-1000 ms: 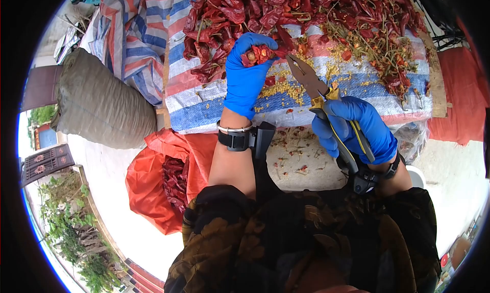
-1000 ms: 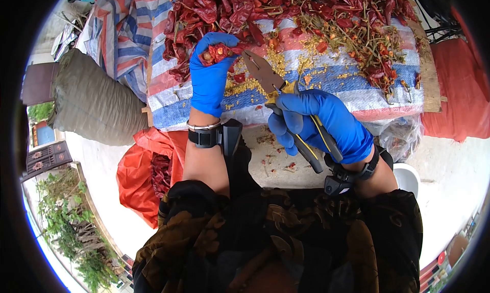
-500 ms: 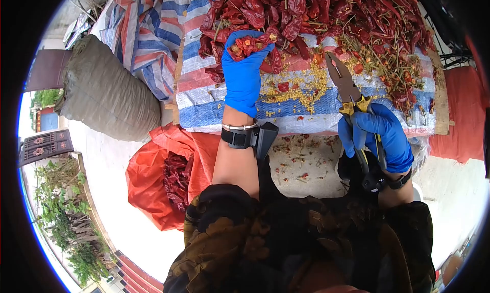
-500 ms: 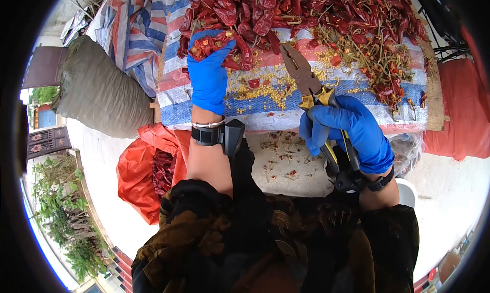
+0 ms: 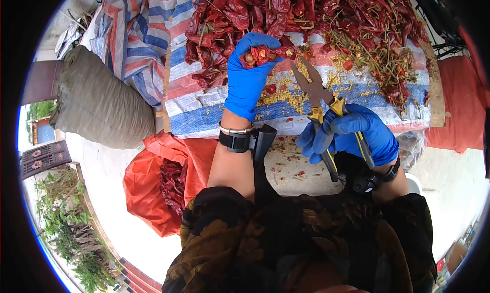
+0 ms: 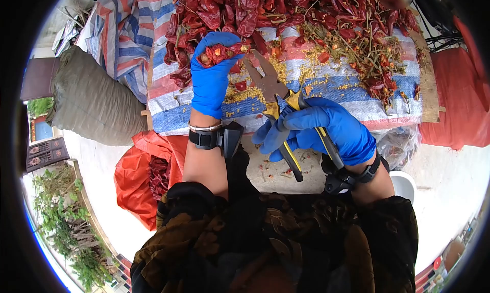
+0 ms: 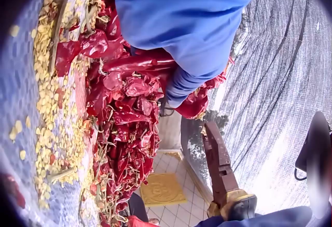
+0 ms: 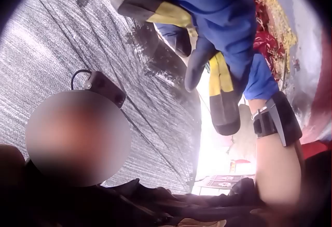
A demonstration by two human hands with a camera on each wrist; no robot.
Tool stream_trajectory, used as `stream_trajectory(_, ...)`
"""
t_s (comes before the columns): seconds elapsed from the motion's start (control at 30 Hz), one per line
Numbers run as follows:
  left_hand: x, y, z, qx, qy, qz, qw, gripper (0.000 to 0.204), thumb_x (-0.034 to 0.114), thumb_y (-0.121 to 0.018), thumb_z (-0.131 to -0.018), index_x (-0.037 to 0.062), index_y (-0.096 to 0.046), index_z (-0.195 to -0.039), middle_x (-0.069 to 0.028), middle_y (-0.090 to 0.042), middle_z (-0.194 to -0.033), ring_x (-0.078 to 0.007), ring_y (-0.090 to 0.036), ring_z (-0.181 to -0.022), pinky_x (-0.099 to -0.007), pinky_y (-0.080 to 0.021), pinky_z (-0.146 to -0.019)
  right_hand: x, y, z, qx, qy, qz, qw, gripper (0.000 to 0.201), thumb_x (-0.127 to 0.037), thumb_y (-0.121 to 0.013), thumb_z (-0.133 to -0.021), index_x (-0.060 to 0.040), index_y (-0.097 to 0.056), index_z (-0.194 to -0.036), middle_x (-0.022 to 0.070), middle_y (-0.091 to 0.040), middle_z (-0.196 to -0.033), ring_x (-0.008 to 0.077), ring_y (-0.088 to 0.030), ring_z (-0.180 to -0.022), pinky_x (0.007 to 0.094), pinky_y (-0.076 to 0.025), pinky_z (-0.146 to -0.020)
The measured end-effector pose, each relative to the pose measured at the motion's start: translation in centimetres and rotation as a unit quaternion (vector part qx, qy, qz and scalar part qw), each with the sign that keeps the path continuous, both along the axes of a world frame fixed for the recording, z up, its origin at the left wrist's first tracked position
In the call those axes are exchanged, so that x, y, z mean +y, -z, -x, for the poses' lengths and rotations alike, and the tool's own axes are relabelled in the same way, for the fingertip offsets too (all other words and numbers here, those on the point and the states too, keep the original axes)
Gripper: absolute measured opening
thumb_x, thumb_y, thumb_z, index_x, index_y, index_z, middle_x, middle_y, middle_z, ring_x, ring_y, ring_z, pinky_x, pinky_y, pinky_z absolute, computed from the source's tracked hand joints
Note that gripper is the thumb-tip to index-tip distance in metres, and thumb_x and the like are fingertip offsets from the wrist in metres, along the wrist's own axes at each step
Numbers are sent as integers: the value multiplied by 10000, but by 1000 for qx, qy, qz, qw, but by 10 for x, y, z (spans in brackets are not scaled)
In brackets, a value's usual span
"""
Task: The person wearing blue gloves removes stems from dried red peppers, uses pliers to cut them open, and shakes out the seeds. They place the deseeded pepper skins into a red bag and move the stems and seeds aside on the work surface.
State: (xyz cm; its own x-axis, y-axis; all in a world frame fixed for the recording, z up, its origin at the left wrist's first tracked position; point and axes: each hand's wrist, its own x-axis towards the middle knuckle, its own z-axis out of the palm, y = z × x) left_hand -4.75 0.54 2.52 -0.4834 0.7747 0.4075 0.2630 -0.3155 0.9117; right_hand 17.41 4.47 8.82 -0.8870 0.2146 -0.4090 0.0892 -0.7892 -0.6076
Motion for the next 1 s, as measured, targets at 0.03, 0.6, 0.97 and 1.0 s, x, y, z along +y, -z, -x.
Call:
stream_trajectory(0.03, 1, -1, 0, 3, 19, -11, 1000, 287, -144, -602, -644, 38, -554, -861, -60, -586, -920, -154, -567, -881, -260, -450, -804, 2, 2, -1, 19, -8, 4, 1000, 458, -235, -571, -727, 158, -528, -958, 310, -571, -895, 402, -588, -855, 476, -497, -740)
stream_trajectory(0.6, 3, -3, -4, -12, 102, -19, 995, 317, -175, -573, -592, 38, -538, -825, -78, -569, -940, -170, -560, -889, -266, -442, -809, 3, 8, 2, -31, 22, 9, 999, 369, -283, -518, -827, 30, -561, -636, 195, -569, -752, 283, -565, -590, 347, -472, -549)
stream_trajectory(0.97, 3, 3, 5, 35, 48, -12, 998, 306, -161, -578, -616, 32, -554, -852, -70, -583, -911, -158, -570, -874, -265, -451, -808, -3, -2, 3, -39, 47, 9, 998, 418, -336, -500, -843, -86, -454, -511, 77, -425, -562, 164, -407, -438, 271, -358, -405)
stream_trajectory(1.0, 3, 4, 6, 34, 46, -11, 998, 306, -161, -578, -616, 32, -554, -852, -70, -583, -911, -158, -570, -874, -265, -451, -808, -2, 0, 1, -39, 46, 10, 998, 418, -336, -500, -843, -86, -454, -511, 77, -425, -562, 164, -407, -438, 271, -358, -405)
